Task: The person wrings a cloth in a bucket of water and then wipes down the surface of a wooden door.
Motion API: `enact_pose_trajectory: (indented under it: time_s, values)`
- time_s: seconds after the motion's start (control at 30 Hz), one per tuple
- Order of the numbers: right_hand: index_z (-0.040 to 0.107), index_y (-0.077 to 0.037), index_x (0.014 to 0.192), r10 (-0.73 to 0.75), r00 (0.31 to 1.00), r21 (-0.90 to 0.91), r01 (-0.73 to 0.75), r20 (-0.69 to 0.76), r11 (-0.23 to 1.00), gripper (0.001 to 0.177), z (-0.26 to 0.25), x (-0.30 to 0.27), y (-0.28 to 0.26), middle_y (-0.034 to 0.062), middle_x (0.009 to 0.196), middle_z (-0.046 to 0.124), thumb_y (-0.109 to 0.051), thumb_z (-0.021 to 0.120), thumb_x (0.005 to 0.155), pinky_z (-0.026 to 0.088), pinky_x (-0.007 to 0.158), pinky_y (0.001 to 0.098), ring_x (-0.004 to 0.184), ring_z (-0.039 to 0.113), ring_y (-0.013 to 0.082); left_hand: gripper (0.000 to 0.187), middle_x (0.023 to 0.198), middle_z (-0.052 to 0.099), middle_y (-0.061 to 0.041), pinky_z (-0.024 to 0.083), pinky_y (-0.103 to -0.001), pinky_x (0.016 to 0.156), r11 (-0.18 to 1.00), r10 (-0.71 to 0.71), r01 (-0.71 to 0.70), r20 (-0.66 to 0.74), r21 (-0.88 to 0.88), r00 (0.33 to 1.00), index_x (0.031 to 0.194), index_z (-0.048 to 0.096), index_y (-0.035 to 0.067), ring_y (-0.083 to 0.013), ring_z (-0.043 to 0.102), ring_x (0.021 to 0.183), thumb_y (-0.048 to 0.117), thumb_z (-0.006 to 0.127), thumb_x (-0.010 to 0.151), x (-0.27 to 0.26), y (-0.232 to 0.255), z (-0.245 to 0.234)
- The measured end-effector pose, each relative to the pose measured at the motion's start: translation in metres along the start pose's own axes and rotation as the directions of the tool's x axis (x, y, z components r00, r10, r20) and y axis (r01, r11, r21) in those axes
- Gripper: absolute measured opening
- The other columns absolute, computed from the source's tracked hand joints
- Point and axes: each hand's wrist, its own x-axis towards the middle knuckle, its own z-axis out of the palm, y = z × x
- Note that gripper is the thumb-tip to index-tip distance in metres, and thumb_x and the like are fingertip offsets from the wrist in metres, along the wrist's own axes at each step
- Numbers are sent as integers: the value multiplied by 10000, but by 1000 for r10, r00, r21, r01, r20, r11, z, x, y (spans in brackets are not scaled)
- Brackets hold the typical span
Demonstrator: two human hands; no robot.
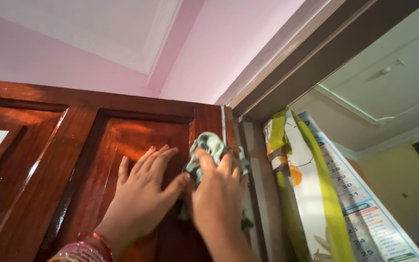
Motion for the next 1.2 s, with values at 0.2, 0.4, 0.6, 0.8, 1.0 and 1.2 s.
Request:
enact_pose_trajectory:
  time_s: [0.2,0.4,0.6,0.8,1.0,1.2]
  values:
    - [618,-264,1375,-103,994,20,103,-42,994,681,-8,3,4,236,1362,535,-376,804,729,386,1007,540,1367,435,436,707,1631,316,45,-45,-628,1242,936,-335,349,194,-44,922,1532,383,293,-179,156,1567,600,471,901,34,24,-12]
    - [639,-289,1377,-297,955,110,297,-18,949,602,0,60,29,271,1520,428,-431,743,801,343,1098,530,1387,371,446,753,1732,13,71,-120,-711,1208,918,-366,396,433,24,824,1569,324,359,-167,-94,1601,682,472,905,47,30,-25]
    - [603,-299,1363,-275,956,85,267,102,960,532,15,116,45,196,1565,341,-469,705,869,312,1166,518,1463,316,413,999,1723,-120,61,-85,-724,1190,939,-342,284,480,192,808,1595,202,394,-180,-164,1589,615,717,768,41,34,-28]
    - [534,-262,1403,-124,991,382,131,-43,915,539,32,145,57,138,1385,534,-403,657,898,543,977,412,1195,634,313,1024,1731,-155,52,-86,-736,1201,930,-365,279,522,239,771,1589,206,475,-210,-201,1600,620,753,736,44,37,-31]
    - [518,-250,1407,-18,979,252,70,-204,965,631,27,105,48,206,1286,556,-382,753,837,518,910,484,1154,601,406,1073,1739,-155,66,-44,-743,1219,915,-399,282,545,289,737,1586,184,523,-214,-196,1607,661,758,690,48,39,-31]
    - [472,-221,1454,8,955,192,52,-296,980,685,12,44,46,265,1256,555,-382,730,840,544,853,520,1078,619,443,1205,1741,-175,51,1,-770,1207,917,-394,263,567,301,724,1600,137,493,-253,-198,1611,661,810,615,52,47,-39]
